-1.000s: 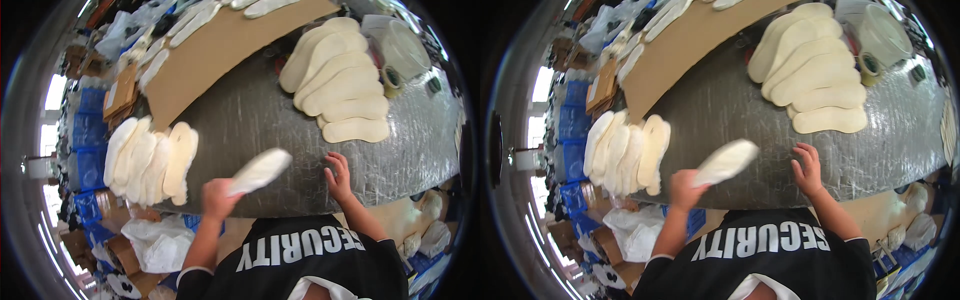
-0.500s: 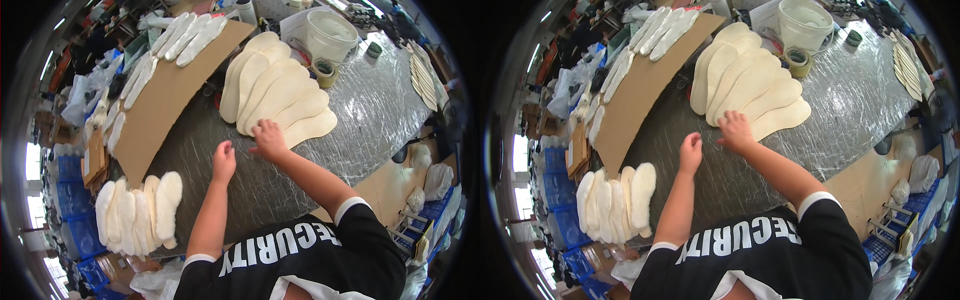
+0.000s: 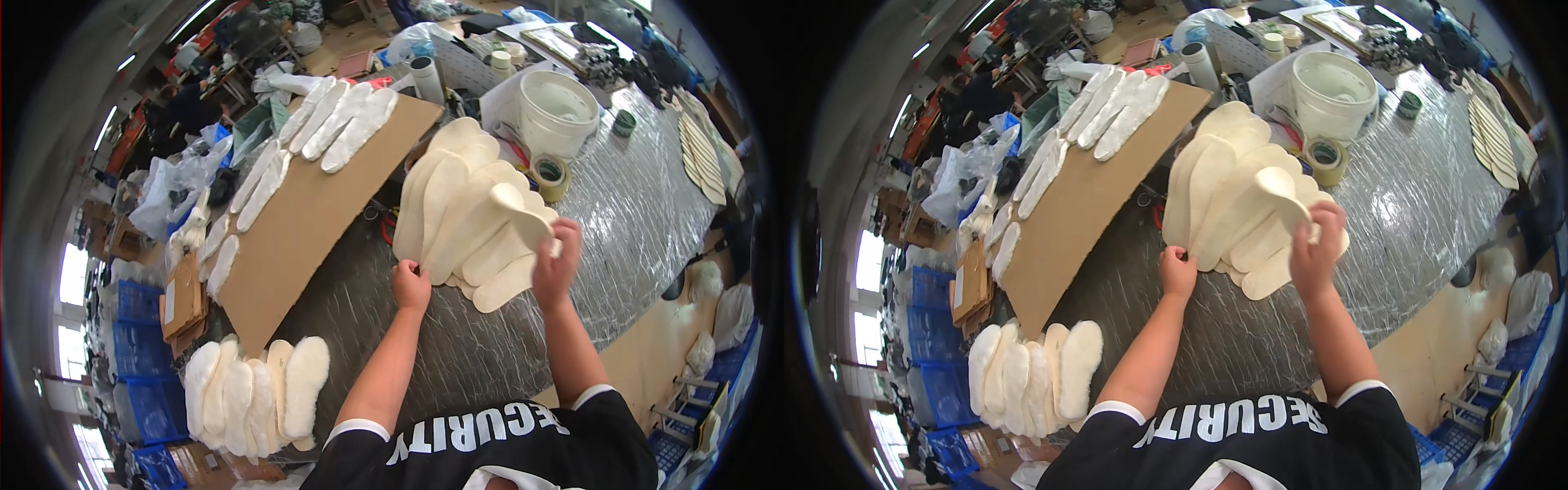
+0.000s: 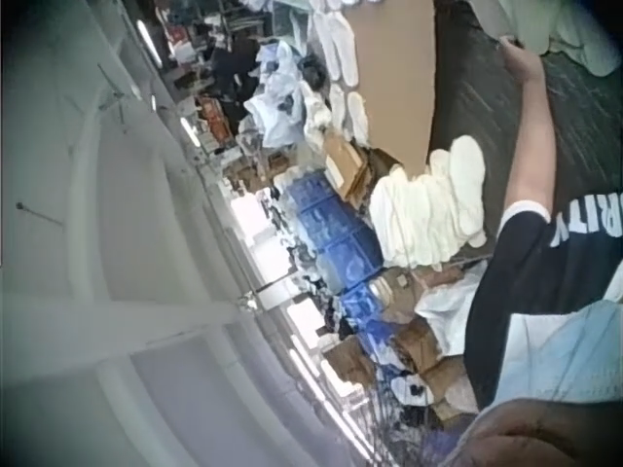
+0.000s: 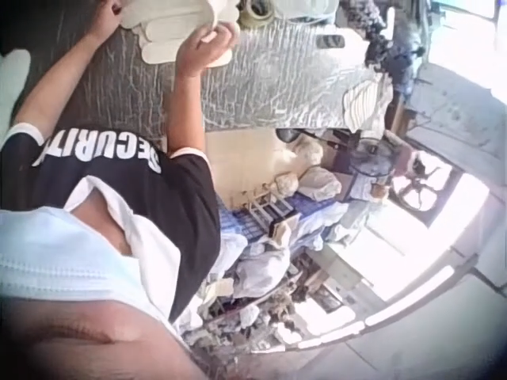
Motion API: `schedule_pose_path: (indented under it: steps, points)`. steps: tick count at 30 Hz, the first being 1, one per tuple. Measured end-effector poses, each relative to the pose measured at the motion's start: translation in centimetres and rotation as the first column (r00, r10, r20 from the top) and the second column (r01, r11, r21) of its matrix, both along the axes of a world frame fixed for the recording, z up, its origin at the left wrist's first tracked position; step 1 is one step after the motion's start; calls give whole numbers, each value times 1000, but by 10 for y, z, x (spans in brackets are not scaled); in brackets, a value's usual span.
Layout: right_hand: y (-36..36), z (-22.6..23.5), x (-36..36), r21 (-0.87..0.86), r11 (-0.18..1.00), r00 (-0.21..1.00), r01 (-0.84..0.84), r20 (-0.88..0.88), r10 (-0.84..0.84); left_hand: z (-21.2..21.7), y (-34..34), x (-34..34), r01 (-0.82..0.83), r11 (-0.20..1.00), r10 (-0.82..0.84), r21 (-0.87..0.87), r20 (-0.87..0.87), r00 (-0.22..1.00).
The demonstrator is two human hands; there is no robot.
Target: The recorder assembles shoe insoles by aligning and pressing a soft white fabric layer onto a shaped insole base.
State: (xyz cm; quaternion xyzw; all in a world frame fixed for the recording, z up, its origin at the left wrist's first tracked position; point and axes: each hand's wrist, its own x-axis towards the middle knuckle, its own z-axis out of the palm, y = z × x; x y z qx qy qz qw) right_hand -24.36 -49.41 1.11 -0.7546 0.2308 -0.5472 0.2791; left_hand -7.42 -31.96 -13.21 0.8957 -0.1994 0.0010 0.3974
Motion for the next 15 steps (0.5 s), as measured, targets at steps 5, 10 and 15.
schedule_pose_path:
  steps: [5, 10, 15]
  points:
    - [61, 39, -29, -230, 878, 905, -419, -188, 382, 17, 5, 13, -60, 962, 7, -267, -195, 981]
    - [155, -33, -18, 284, 649, 537, -706, -383, 752, 92, -13, 94, 63, 960, 20, -272, 292, 956]
    - [211, -104, -19, 436, 286, 63, -853, -457, 887, 118, -21, 206, 7, 997, -48, 81, 518, 854]
